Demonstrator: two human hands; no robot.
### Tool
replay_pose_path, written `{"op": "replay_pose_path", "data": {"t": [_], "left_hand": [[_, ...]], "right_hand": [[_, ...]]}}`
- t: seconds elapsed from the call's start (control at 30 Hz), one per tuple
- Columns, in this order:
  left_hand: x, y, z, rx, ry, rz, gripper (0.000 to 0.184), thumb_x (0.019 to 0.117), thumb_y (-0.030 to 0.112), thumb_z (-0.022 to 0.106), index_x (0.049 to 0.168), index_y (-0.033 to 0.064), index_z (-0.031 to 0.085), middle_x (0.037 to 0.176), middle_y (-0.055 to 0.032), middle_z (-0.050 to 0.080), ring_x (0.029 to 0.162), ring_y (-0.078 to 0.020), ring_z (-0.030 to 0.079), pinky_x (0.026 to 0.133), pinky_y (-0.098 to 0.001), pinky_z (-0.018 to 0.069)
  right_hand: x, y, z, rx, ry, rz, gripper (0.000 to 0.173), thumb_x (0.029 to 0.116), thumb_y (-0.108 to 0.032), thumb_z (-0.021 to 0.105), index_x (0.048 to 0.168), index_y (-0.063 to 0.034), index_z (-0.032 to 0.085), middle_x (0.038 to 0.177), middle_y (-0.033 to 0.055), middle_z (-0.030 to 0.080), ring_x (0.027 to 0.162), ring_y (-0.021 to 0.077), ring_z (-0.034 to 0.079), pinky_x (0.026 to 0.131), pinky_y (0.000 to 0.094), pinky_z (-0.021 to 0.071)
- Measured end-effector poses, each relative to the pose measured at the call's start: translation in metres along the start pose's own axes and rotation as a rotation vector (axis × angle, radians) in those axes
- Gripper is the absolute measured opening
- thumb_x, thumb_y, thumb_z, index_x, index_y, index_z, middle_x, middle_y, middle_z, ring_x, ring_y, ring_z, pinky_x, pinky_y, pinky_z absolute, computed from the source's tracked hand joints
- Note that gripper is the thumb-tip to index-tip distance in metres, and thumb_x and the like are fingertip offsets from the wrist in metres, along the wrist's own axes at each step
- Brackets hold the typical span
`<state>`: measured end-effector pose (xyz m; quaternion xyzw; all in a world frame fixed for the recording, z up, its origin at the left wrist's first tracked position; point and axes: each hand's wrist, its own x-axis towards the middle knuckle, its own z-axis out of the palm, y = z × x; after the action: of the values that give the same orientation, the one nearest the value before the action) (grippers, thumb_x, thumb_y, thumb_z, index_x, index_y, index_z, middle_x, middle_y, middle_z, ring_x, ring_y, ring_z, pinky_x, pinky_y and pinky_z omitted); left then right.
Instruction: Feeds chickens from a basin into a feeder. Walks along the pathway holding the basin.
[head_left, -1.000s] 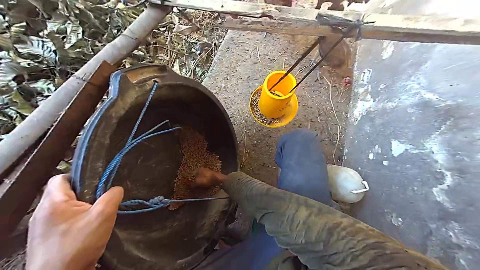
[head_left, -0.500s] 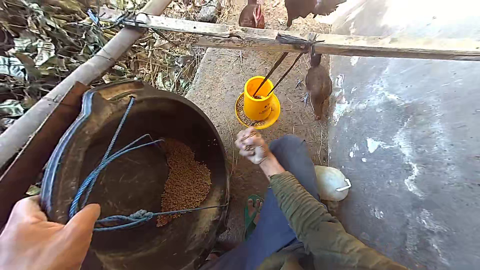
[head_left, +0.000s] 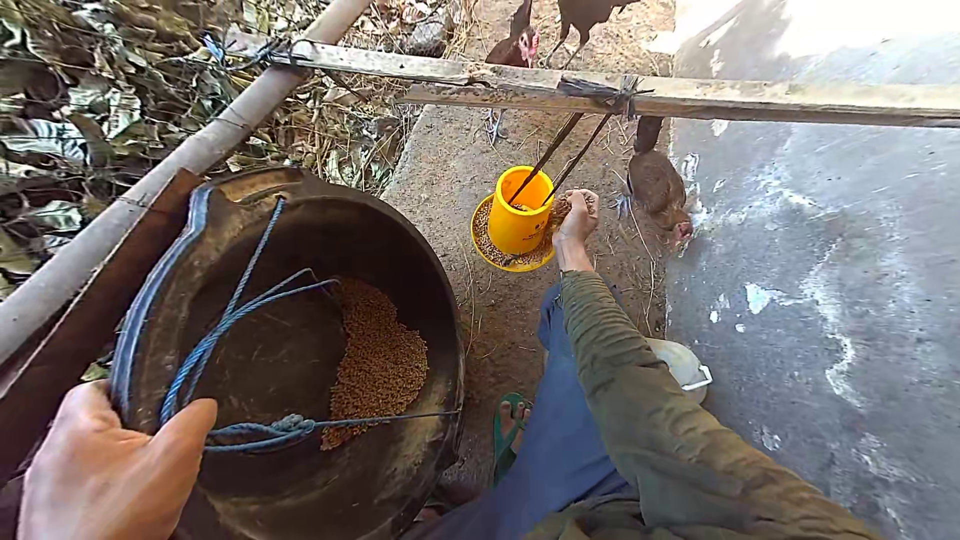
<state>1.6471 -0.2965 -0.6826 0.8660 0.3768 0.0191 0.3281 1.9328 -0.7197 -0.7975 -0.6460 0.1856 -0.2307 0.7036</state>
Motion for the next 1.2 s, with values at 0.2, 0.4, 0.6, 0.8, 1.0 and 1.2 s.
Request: {"op": "replay_pose_path", "data": {"t": [0.2,0.4,0.6,0.8,1.0,1.2], "left_hand": [[0.001,-0.003,-0.001,0.032,-0.011,-0.008,0.064,0.0720,0.030,0.068,0.130,0.0076,0.054,0.112,-0.0205,0.065,0.100,-0.0336,0.064,0.076,-0.0620,0.0506],[0.002,-0.004,0.000,0.008,0.000,-0.001,0.063,0.0718,0.031,0.067,0.129,0.0079,0.055,0.110,-0.0192,0.065,0.098,-0.0329,0.064,0.074,-0.0607,0.0505],[-0.010,0.024,-0.004,0.017,-0.014,-0.078,0.056,0.0745,0.032,0.067,0.123,0.0078,0.054,0.101,-0.0203,0.064,0.090,-0.0375,0.063,0.068,-0.0646,0.0474],[-0.019,0.048,-0.009,0.040,-0.029,-0.153,0.042,0.0854,0.016,0.070,0.122,0.0067,0.052,0.096,-0.0212,0.062,0.087,-0.0421,0.063,0.066,-0.0665,0.0466],[-0.018,0.042,-0.008,0.042,-0.038,-0.105,0.034,0.0859,0.016,0.068,0.116,0.0097,0.053,0.085,-0.0153,0.061,0.075,-0.0358,0.062,0.057,-0.0596,0.0448],[-0.018,0.031,-0.007,0.027,-0.035,-0.108,0.042,0.0810,0.024,0.069,0.119,0.0112,0.055,0.091,-0.0164,0.063,0.081,-0.0355,0.064,0.061,-0.0624,0.0483]], "right_hand": [[-0.030,0.006,-0.009,-0.114,0.053,0.027,0.024,0.1022,-0.029,0.056,0.119,-0.0131,0.061,0.102,0.0061,0.065,0.088,0.0163,0.063,0.078,0.0377,0.0546],[-0.050,0.034,0.025,0.035,0.233,-0.056,0.029,0.1010,-0.016,0.048,0.124,0.0005,0.054,0.117,0.0128,0.060,0.110,0.0177,0.058,0.097,0.0344,0.0491],[-0.056,0.023,0.016,-0.011,0.258,0.185,0.044,0.1105,-0.038,0.036,0.129,-0.0031,0.054,0.114,0.0119,0.058,0.099,0.0196,0.059,0.087,0.0381,0.0512],[-0.148,0.006,0.022,-0.023,-0.291,0.371,0.042,0.1122,-0.034,0.034,0.077,-0.0153,0.050,0.052,-0.0076,0.042,0.040,0.0049,0.037,0.040,0.0224,0.0364],[-0.248,0.117,0.078,-0.858,-1.460,0.242,0.043,0.1042,-0.031,0.059,0.130,0.0030,0.062,0.125,0.0250,0.065,0.115,0.0369,0.065,0.100,0.0553,0.0526],[-0.300,0.185,0.080,-1.246,-1.770,0.017,0.120,0.0668,-0.087,0.069,0.161,-0.0218,0.033,0.167,0.0234,0.023,0.151,0.0486,0.023,0.115,0.0743,0.0240]]}}
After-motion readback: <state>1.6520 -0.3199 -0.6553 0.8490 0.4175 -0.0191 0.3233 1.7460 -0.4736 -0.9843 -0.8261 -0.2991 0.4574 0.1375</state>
